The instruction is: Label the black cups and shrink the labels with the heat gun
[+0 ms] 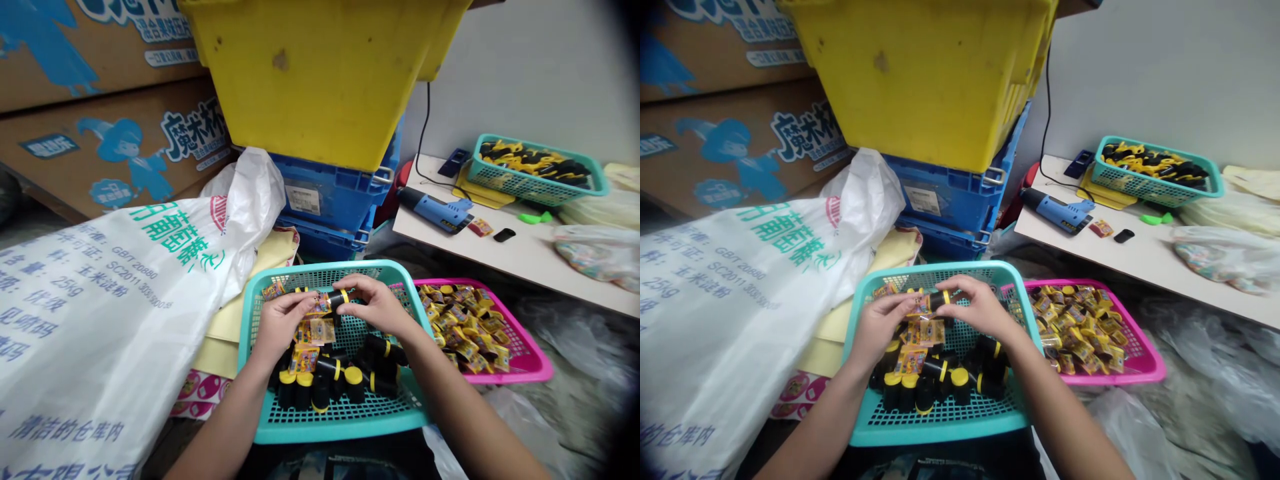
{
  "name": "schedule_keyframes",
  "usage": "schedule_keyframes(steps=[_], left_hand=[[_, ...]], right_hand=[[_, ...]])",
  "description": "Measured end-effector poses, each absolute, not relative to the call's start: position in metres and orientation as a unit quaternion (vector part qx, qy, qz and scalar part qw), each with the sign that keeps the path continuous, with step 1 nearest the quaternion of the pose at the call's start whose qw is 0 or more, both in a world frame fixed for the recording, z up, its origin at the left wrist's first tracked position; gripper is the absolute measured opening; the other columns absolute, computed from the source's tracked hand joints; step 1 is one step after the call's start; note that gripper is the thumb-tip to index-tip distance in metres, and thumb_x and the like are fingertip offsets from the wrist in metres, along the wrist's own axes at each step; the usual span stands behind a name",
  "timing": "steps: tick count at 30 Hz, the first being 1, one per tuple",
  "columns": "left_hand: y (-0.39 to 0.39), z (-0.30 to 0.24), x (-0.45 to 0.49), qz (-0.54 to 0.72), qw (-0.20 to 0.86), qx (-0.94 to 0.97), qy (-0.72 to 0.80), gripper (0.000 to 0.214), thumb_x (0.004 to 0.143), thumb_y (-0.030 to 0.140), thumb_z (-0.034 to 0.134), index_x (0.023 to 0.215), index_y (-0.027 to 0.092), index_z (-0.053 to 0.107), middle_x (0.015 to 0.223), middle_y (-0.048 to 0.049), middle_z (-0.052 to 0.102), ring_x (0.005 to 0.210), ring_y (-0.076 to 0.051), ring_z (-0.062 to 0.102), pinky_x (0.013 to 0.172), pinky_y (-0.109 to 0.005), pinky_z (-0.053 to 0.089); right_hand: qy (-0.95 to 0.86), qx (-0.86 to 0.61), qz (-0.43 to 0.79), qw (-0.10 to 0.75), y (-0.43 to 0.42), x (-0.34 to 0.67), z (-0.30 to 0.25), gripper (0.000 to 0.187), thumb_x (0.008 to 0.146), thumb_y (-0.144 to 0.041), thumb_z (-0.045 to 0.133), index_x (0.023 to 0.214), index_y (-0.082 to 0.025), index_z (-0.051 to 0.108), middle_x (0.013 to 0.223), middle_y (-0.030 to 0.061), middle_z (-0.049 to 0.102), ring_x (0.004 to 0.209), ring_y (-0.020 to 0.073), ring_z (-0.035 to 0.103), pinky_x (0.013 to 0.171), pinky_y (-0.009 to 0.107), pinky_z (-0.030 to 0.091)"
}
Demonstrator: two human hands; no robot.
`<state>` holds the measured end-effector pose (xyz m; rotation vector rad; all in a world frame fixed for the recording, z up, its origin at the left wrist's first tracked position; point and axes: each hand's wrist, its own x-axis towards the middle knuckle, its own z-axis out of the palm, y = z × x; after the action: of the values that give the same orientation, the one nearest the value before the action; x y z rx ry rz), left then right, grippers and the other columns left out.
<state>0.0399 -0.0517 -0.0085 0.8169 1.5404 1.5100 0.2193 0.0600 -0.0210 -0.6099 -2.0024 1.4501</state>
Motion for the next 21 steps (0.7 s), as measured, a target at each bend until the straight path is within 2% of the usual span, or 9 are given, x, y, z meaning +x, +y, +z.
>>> schedule_keyframes(steps=[3, 5, 9, 11, 13, 15, 17, 19, 21], left_hand=[[-0.052, -0.005, 0.043, 0.587, 0.455, 0.316, 0.59, 0.022, 0.066, 0.032, 0.08, 0.086, 0.021, 0.078, 0.086, -0.0046, 0.078, 0.079, -0.02, 0.073, 0.074, -0.03, 0.059], [-0.052, -0.005, 0.045, 0.578, 0.486, 0.317, 0.574, 0.03, 0.063, 0.03, 0.083, 0.091, 0.02, 0.077, 0.088, -0.0046, 0.078, 0.077, -0.018, 0.072, 0.071, -0.028, 0.058], [-0.053, -0.008, 0.045, 0.585, 0.527, 0.302, 0.537, 0.038, 0.059, 0.028, 0.087, 0.094, 0.018, 0.074, 0.083, -0.0029, 0.076, 0.071, -0.014, 0.069, 0.068, -0.024, 0.057], [-0.053, -0.008, 0.046, 0.595, 0.545, 0.288, 0.517, 0.039, 0.057, 0.027, 0.088, 0.092, 0.018, 0.074, 0.08, -0.0017, 0.075, 0.068, -0.014, 0.069, 0.066, -0.024, 0.056], [-0.053, -0.008, 0.048, 0.604, 0.554, 0.279, 0.501, 0.037, 0.055, 0.025, 0.089, 0.088, 0.017, 0.073, 0.08, -0.001, 0.075, 0.065, -0.013, 0.068, 0.064, -0.024, 0.056], [-0.053, -0.008, 0.05, 0.607, 0.56, 0.274, 0.492, 0.036, 0.054, 0.024, 0.089, 0.086, 0.017, 0.073, 0.078, -0.0001, 0.074, 0.059, -0.011, 0.066, 0.06, -0.023, 0.055], [-0.054, -0.008, 0.053, 0.602, 0.564, 0.276, 0.493, 0.036, 0.055, 0.024, 0.089, 0.087, 0.017, 0.073, 0.078, 0.0001, 0.073, 0.055, -0.01, 0.064, 0.058, -0.023, 0.054], [-0.054, -0.009, 0.055, 0.596, 0.566, 0.281, 0.496, 0.036, 0.056, 0.025, 0.089, 0.088, 0.017, 0.072, 0.086, -0.0014, 0.074, 0.056, -0.009, 0.063, 0.058, -0.022, 0.054], [-0.054, -0.01, 0.056, 0.598, 0.566, 0.285, 0.491, 0.037, 0.058, 0.028, 0.088, 0.089, 0.017, 0.071, 0.095, -0.003, 0.073, 0.061, -0.009, 0.064, 0.061, -0.023, 0.054]], right_hand=[[-0.749, -0.251, 0.536, 0.297, 0.054, 0.214, -0.024, 0.053, 0.07, -0.042, 0.082, 0.114, -0.021, 0.062, 0.106, 0.0071, 0.062, 0.086, 0.0164, 0.061, 0.08, 0.033, 0.052], [-0.743, -0.245, 0.544, 0.303, 0.05, 0.211, -0.027, 0.052, 0.068, -0.041, 0.084, 0.111, -0.02, 0.062, 0.102, 0.0062, 0.062, 0.082, 0.0152, 0.059, 0.078, 0.031, 0.051], [-0.642, -0.211, 0.673, 0.3, 0.044, 0.205, -0.032, 0.047, 0.079, -0.048, 0.075, 0.113, -0.019, 0.059, 0.1, 0.0052, 0.059, 0.076, 0.0114, 0.056, 0.071, 0.025, 0.049], [-0.575, -0.192, 0.75, 0.265, 0.041, 0.202, -0.033, 0.048, 0.085, -0.052, 0.067, 0.12, -0.021, 0.055, 0.109, 0.0064, 0.056, 0.08, 0.0108, 0.057, 0.07, 0.023, 0.049], [-0.523, -0.162, 0.81, 0.208, 0.038, 0.199, -0.034, 0.052, 0.086, -0.055, 0.065, 0.123, -0.022, 0.053, 0.11, 0.0064, 0.055, 0.083, 0.0114, 0.058, 0.068, 0.022, 0.049], [-0.494, -0.134, 0.84, 0.178, 0.034, 0.195, -0.036, 0.05, 0.085, -0.056, 0.066, 0.118, -0.021, 0.053, 0.101, 0.0043, 0.056, 0.077, 0.0105, 0.058, 0.065, 0.022, 0.05], [-0.498, -0.132, 0.833, 0.202, 0.031, 0.192, -0.038, 0.043, 0.085, -0.052, 0.068, 0.11, -0.02, 0.055, 0.096, 0.0025, 0.056, 0.073, 0.0086, 0.058, 0.065, 0.021, 0.05], [-0.506, -0.138, 0.821, 0.223, 0.03, 0.19, -0.039, 0.04, 0.084, -0.048, 0.071, 0.105, -0.018, 0.056, 0.098, 0.0028, 0.057, 0.075, 0.0086, 0.059, 0.068, 0.021, 0.05], [-0.494, -0.135, 0.83, 0.219, 0.032, 0.191, -0.039, 0.045, 0.083, -0.054, 0.07, 0.107, -0.018, 0.056, 0.097, 0.0037, 0.058, 0.077, 0.0099, 0.059, 0.07, 0.022, 0.051]])
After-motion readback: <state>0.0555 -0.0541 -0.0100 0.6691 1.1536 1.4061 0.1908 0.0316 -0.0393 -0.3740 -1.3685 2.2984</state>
